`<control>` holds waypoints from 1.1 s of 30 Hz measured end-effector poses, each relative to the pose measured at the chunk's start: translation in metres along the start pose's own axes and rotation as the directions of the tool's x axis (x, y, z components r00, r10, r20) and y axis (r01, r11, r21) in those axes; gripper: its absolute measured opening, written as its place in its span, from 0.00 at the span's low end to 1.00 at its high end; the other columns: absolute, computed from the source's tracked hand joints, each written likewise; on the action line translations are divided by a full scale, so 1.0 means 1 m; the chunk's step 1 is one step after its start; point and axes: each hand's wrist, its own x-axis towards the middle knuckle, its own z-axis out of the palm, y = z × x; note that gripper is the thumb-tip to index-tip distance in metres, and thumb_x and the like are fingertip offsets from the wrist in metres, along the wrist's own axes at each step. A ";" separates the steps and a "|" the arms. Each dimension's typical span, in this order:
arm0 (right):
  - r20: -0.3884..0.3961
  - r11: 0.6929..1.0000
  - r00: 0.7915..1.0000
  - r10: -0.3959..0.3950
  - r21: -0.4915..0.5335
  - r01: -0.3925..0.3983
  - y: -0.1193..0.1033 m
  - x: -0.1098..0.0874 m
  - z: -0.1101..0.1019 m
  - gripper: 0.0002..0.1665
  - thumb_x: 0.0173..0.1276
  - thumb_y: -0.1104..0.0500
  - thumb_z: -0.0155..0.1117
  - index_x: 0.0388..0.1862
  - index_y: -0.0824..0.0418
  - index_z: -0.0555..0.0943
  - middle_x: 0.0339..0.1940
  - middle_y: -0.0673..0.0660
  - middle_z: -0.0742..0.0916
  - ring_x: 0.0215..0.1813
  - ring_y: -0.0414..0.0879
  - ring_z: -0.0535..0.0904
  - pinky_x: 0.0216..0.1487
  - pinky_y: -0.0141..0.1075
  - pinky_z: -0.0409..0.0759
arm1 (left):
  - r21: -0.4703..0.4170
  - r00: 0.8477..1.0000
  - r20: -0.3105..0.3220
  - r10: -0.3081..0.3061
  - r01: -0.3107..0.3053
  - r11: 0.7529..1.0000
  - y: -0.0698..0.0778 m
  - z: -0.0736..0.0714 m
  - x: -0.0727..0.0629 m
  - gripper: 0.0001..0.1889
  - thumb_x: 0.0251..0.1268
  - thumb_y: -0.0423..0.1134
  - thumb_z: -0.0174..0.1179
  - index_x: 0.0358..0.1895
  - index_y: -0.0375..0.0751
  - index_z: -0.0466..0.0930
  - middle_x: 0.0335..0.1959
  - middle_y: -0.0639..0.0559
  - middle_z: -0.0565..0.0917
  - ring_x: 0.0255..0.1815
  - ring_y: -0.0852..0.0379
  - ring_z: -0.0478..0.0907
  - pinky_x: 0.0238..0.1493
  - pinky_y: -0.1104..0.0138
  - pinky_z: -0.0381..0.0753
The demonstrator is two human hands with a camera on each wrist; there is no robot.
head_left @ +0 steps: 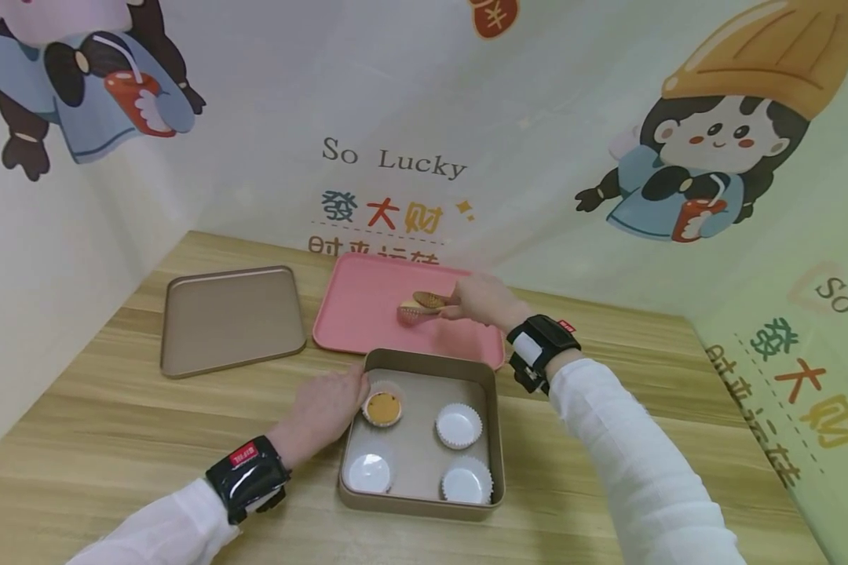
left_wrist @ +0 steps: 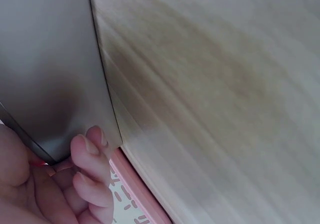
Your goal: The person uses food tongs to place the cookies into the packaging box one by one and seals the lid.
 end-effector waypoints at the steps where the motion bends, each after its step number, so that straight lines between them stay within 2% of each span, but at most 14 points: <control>1: 0.000 1.000 1.000 -0.003 0.004 0.003 0.000 -0.002 -0.002 0.17 0.61 0.49 0.62 0.25 0.62 0.84 0.19 0.53 0.83 0.13 0.39 0.69 0.15 0.30 0.65 | -0.004 1.000 0.002 -0.005 0.005 1.000 0.000 0.000 0.000 0.06 0.67 0.34 0.49 0.34 0.34 0.70 0.11 0.54 0.61 0.10 0.59 0.61 0.06 0.71 0.60; 5: -0.029 0.999 0.999 -0.038 -0.014 0.038 0.001 -0.013 -0.010 0.14 0.60 0.50 0.63 0.26 0.59 0.84 0.19 0.49 0.81 0.17 0.39 0.67 0.16 0.30 0.63 | -0.026 1.000 0.010 -0.018 0.019 1.000 0.000 0.000 0.000 0.06 0.67 0.34 0.48 0.32 0.35 0.70 0.11 0.54 0.61 0.10 0.59 0.60 0.06 0.71 0.60; 8: -0.053 0.996 0.996 -0.076 -0.061 0.073 0.002 -0.025 -0.015 0.13 0.59 0.50 0.65 0.24 0.59 0.82 0.16 0.47 0.76 0.18 0.40 0.63 0.18 0.30 0.59 | -0.034 1.000 0.016 -0.025 0.025 0.999 0.001 0.001 -0.001 0.06 0.67 0.34 0.48 0.32 0.36 0.70 0.11 0.54 0.61 0.10 0.59 0.60 0.06 0.71 0.59; 11: -0.074 0.986 0.990 -0.122 -0.119 0.113 0.002 -0.039 -0.020 0.13 0.58 0.50 0.65 0.25 0.59 0.81 0.16 0.47 0.75 0.19 0.40 0.64 0.19 0.30 0.61 | -0.033 0.999 0.020 -0.028 0.029 0.999 0.001 0.001 -0.001 0.06 0.68 0.35 0.47 0.33 0.36 0.69 0.11 0.54 0.61 0.10 0.59 0.61 0.06 0.70 0.59; 15: -0.117 0.969 0.974 -0.196 -0.173 0.175 0.001 -0.060 -0.025 0.13 0.56 0.50 0.67 0.27 0.59 0.80 0.16 0.48 0.75 0.18 0.39 0.65 0.17 0.30 0.64 | -0.034 0.999 0.017 -0.031 0.032 0.999 0.001 0.002 0.000 0.06 0.67 0.35 0.47 0.33 0.36 0.69 0.10 0.54 0.61 0.10 0.58 0.61 0.06 0.70 0.60; 21: -0.173 0.949 0.944 -0.281 -0.195 0.247 -0.004 -0.094 -0.026 0.16 0.53 0.50 0.69 0.19 0.58 0.76 0.10 0.45 0.67 0.14 0.37 0.61 0.13 0.28 0.58 | -0.017 0.999 0.033 -0.028 0.029 0.999 0.001 0.001 0.000 0.06 0.68 0.35 0.48 0.36 0.34 0.71 0.10 0.54 0.62 0.10 0.58 0.61 0.06 0.70 0.60; 24: -0.174 0.932 0.932 -0.319 -0.237 0.274 -0.007 -0.109 -0.025 0.15 0.52 0.49 0.70 0.22 0.58 0.78 0.10 0.44 0.69 0.14 0.36 0.61 0.13 0.28 0.58 | -0.003 0.999 0.038 -0.018 0.018 1.000 0.001 0.002 0.000 0.07 0.68 0.35 0.48 0.38 0.33 0.71 0.10 0.54 0.62 0.10 0.59 0.62 0.05 0.71 0.60; 29: -0.195 0.891 0.895 -0.401 -0.309 0.332 -0.009 -0.131 -0.019 0.15 0.49 0.48 0.71 0.27 0.58 0.82 0.11 0.47 0.75 0.12 0.36 0.59 0.11 0.28 0.55 | -0.003 0.999 0.031 -0.005 0.005 1.000 0.000 0.002 0.001 0.06 0.68 0.34 0.48 0.38 0.33 0.71 0.10 0.54 0.62 0.10 0.58 0.62 0.05 0.70 0.60; 31: -0.180 0.880 0.890 -0.418 -0.323 0.348 -0.010 -0.139 -0.016 0.16 0.49 0.48 0.71 0.30 0.58 0.83 0.10 0.47 0.74 0.11 0.36 0.58 0.10 0.28 0.54 | -0.010 0.999 0.034 -0.008 0.008 1.000 0.001 0.002 0.001 0.06 0.68 0.34 0.48 0.37 0.33 0.71 0.10 0.54 0.62 0.10 0.58 0.62 0.05 0.70 0.60; 33: -0.149 0.883 0.899 -0.412 -0.307 0.354 -0.011 -0.146 -0.014 0.18 0.50 0.48 0.70 0.34 0.60 0.82 0.10 0.48 0.74 0.11 0.35 0.58 0.10 0.28 0.55 | -0.019 0.999 0.040 -0.014 0.015 1.000 0.001 0.001 0.002 0.06 0.68 0.34 0.47 0.37 0.33 0.71 0.10 0.54 0.62 0.10 0.58 0.62 0.05 0.70 0.60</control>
